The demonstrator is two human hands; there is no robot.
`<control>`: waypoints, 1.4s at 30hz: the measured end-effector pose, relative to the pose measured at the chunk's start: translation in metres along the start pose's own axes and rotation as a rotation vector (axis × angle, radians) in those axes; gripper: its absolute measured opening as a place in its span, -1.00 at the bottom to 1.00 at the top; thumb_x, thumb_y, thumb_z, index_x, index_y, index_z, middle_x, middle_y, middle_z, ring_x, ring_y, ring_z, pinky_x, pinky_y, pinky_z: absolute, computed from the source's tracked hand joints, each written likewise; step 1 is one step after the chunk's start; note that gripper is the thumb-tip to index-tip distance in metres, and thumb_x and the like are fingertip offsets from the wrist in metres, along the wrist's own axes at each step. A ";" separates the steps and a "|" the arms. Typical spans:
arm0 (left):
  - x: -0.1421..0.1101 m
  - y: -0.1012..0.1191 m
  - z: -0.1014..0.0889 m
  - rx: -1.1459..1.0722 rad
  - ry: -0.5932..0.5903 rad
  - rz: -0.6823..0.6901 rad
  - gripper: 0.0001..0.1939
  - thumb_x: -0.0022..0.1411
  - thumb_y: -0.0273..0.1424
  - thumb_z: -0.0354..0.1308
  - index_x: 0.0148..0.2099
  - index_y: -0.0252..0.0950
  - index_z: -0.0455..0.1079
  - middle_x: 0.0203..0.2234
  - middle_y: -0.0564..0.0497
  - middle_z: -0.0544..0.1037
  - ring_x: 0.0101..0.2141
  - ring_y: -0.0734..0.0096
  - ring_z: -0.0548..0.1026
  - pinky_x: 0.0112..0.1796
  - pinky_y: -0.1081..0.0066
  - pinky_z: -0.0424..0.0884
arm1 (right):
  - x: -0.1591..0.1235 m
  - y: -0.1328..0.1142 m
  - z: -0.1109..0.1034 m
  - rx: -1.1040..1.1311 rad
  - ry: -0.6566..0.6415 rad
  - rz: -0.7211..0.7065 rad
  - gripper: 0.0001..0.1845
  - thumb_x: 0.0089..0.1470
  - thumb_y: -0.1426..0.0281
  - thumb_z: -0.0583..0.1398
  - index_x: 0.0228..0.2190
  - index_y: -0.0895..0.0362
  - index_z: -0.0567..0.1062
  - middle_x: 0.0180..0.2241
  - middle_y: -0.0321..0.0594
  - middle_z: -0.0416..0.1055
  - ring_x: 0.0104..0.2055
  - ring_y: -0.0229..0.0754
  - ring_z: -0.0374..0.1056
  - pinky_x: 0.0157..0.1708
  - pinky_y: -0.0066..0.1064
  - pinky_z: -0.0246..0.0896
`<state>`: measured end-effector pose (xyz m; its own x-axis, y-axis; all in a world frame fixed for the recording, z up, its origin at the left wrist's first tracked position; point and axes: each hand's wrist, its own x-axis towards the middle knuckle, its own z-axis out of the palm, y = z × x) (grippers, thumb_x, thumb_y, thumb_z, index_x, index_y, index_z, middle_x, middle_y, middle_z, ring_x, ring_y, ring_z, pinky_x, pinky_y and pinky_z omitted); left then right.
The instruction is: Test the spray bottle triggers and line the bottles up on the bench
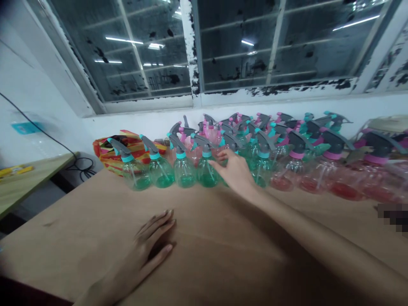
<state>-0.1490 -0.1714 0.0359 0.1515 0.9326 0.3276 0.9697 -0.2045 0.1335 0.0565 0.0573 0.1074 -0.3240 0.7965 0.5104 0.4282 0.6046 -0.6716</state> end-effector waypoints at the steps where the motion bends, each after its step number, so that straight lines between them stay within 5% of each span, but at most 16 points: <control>1: 0.000 0.000 0.000 -0.003 0.005 0.003 -0.51 0.34 -0.27 0.04 0.28 -0.18 0.11 0.24 -0.06 0.22 0.21 0.15 0.19 0.14 0.04 0.19 | 0.004 0.003 0.001 -0.022 0.004 0.020 -0.59 0.01 0.10 0.21 -0.21 0.15 0.46 -0.23 -0.07 0.53 -0.43 -0.10 0.45 -0.36 -0.22 0.30; 6: -0.001 -0.001 0.001 -0.016 0.011 0.005 -0.51 0.35 -0.28 0.03 0.28 -0.16 0.09 0.24 -0.05 0.21 0.21 0.17 0.18 0.15 0.03 0.18 | 0.020 0.006 0.022 -0.112 -0.062 0.046 -0.34 -0.02 0.00 0.19 -0.04 0.24 0.41 -0.25 0.01 0.53 -0.28 0.04 0.46 -0.34 -0.22 0.27; 13: 0.000 0.001 -0.003 -0.038 -0.037 -0.038 -0.53 0.35 -0.23 0.02 0.26 -0.14 0.13 0.24 -0.03 0.21 0.21 0.16 0.17 0.17 0.05 0.14 | 0.021 -0.005 0.029 -0.258 -0.155 0.049 -0.47 0.04 0.04 0.15 -0.14 0.22 0.49 -0.38 0.00 0.53 -0.30 0.10 0.45 -0.43 -0.23 0.22; 21: 0.028 0.030 -0.009 -0.110 -0.132 -0.229 -0.31 0.26 -0.04 0.07 0.34 -0.08 -0.04 0.25 -0.08 0.18 0.21 -0.03 0.16 0.17 -0.10 0.04 | -0.040 -0.025 -0.022 -0.384 -0.244 -0.034 -0.31 0.01 -0.08 0.13 0.00 0.16 0.42 -0.30 0.01 0.54 -0.33 0.16 0.46 -0.42 -0.11 0.28; 26: 0.069 0.074 0.000 -0.366 -0.200 -0.128 -0.09 0.15 -0.02 0.20 0.37 -0.19 -0.16 0.25 -0.19 0.16 0.21 -0.07 0.15 0.14 -0.08 0.11 | -0.082 -0.030 -0.064 -0.412 -0.308 -0.147 -0.40 0.05 -0.05 0.11 -0.17 0.20 0.51 -0.30 0.05 0.51 -0.23 0.16 0.44 -0.31 -0.07 0.33; 31: 0.091 0.112 0.025 -0.584 -0.230 -0.008 -0.10 0.10 -0.12 0.28 0.34 -0.18 -0.10 0.19 -0.16 0.26 0.15 -0.06 0.25 0.04 -0.03 0.29 | -0.101 -0.002 -0.105 -0.206 -0.355 -0.161 -0.40 -0.06 -0.09 0.20 -0.13 0.08 0.45 -0.13 -0.03 0.46 -0.06 0.17 0.36 -0.15 0.02 0.31; 37: 0.114 0.157 0.041 -0.666 -0.269 0.113 -0.09 0.06 -0.13 0.33 0.33 -0.13 -0.07 0.20 -0.13 0.25 0.16 -0.02 0.24 0.08 -0.02 0.24 | -0.105 0.027 -0.141 0.197 -0.338 -0.107 -0.35 -0.08 0.12 0.32 0.04 -0.07 0.29 0.00 -0.18 0.40 0.01 0.00 0.37 -0.12 -0.17 0.38; 42: 0.136 0.177 0.052 -0.611 -0.293 0.121 -0.02 -0.02 -0.11 0.37 0.32 -0.21 -0.05 0.18 -0.17 0.26 0.15 -0.04 0.25 0.07 0.00 0.26 | -0.103 0.030 -0.142 0.333 -0.253 -0.026 -0.69 0.06 0.21 0.23 -0.12 -0.06 0.44 -0.19 -0.25 0.50 -0.01 -0.01 0.38 -0.08 -0.17 0.35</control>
<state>0.0531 -0.0651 0.0558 0.3809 0.9170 0.1184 0.6736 -0.3629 0.6439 0.2226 -0.0071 0.1111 -0.5457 0.7310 0.4098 0.1347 0.5592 -0.8180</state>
